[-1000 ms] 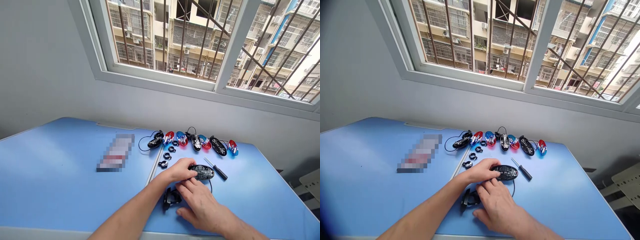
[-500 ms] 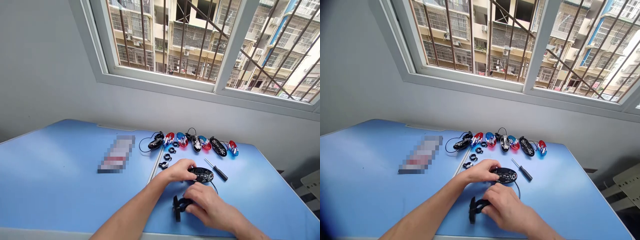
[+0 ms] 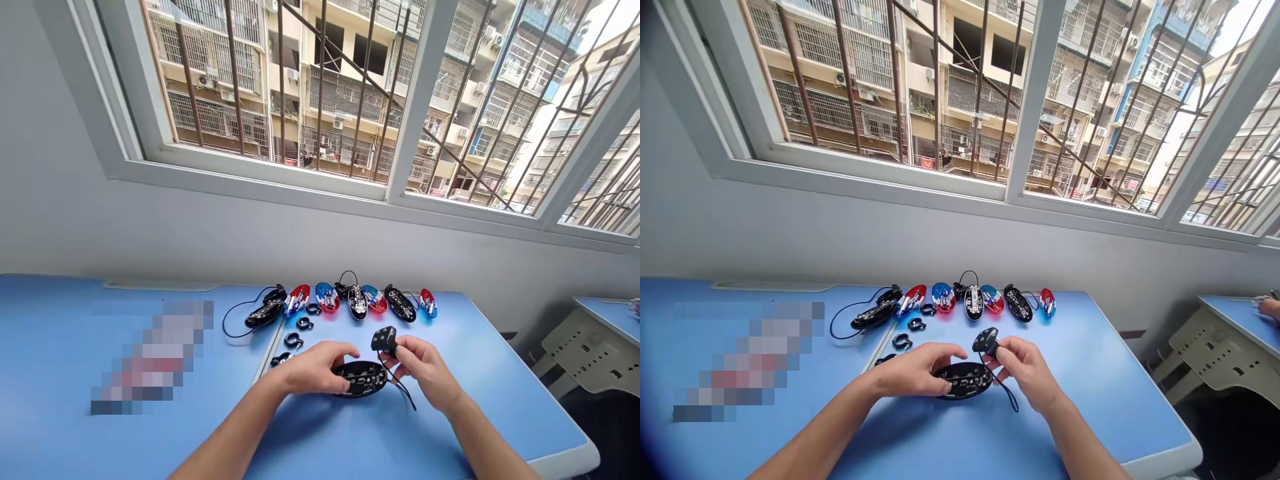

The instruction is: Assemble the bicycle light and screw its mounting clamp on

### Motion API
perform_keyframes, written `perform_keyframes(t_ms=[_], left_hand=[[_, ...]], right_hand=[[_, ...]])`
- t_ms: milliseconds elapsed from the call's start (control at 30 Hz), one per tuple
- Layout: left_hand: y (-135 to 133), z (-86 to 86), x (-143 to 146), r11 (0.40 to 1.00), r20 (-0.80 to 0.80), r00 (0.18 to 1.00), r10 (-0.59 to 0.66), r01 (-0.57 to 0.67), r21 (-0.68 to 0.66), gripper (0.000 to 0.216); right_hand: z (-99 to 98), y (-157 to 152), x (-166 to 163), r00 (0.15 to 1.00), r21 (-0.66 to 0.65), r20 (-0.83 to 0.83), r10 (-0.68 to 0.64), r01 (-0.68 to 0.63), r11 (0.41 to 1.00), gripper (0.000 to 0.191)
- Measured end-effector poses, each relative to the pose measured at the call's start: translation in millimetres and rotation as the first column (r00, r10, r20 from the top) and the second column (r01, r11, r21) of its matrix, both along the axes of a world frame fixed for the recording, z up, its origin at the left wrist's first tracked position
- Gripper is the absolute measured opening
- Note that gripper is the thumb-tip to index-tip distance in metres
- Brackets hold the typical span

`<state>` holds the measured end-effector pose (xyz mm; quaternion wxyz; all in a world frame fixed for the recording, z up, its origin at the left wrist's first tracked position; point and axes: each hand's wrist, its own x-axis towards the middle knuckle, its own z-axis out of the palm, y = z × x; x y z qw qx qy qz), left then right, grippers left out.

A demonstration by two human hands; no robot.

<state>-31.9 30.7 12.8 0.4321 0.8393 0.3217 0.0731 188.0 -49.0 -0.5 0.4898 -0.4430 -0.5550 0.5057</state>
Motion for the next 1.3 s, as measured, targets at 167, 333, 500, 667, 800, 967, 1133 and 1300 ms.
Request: perform_keyframes(t_ms=[167,333,500,667,800,967,1133,1300], left_hand=[[1,9.8,-11,0.996,-0.144,0.986,-0.079,0.083,0.025,0.063],[-3,25.3,-19,0.98,-0.277,0.944,-0.179,0.146,-0.135,0.059],[-7,30.6,-18,0.995,-0.275,0.957,-0.092,0.076,-0.068,0.037],[0,16.6,-9,0.964,0.015,0.98,0.2,-0.199,0.176,0.027],[3,9.9,-2,0.931,0.216,0.919,0.329,-0.354,0.087,0.031],[-6,7.2,5,0.968,0.141,0.959,0.245,-0.233,-0.096,0.054],[-12,4.0,6,0.988,0.027,0.991,0.134,-0.131,-0.077,0.075],[-16,6.1,7,0.991,-0.035,0.991,0.128,-0.13,-0.031,0.071]], right_hand=[[1.6,12,6,0.998,-0.066,-0.028,-0.061,0.059,0.996,0.042],[3.3,24,2,0.999,-0.099,-0.003,-0.043,0.043,0.994,0.042],[2.1,33,-2,0.999,-0.114,0.039,0.019,-0.014,0.993,0.041],[4.8,41,0,0.99,-0.133,0.088,0.111,-0.099,0.986,0.037],[4.2,44,0,0.982,-0.126,0.101,0.161,-0.148,0.981,0.033],[-3.6,41,0,0.975,-0.109,0.12,0.189,-0.176,0.978,0.031],[-10.0,36,3,0.967,-0.057,0.219,0.132,-0.122,0.991,0.03],[-14.6,33,9,0.937,0.016,0.341,0.072,-0.082,0.997,0.029]])
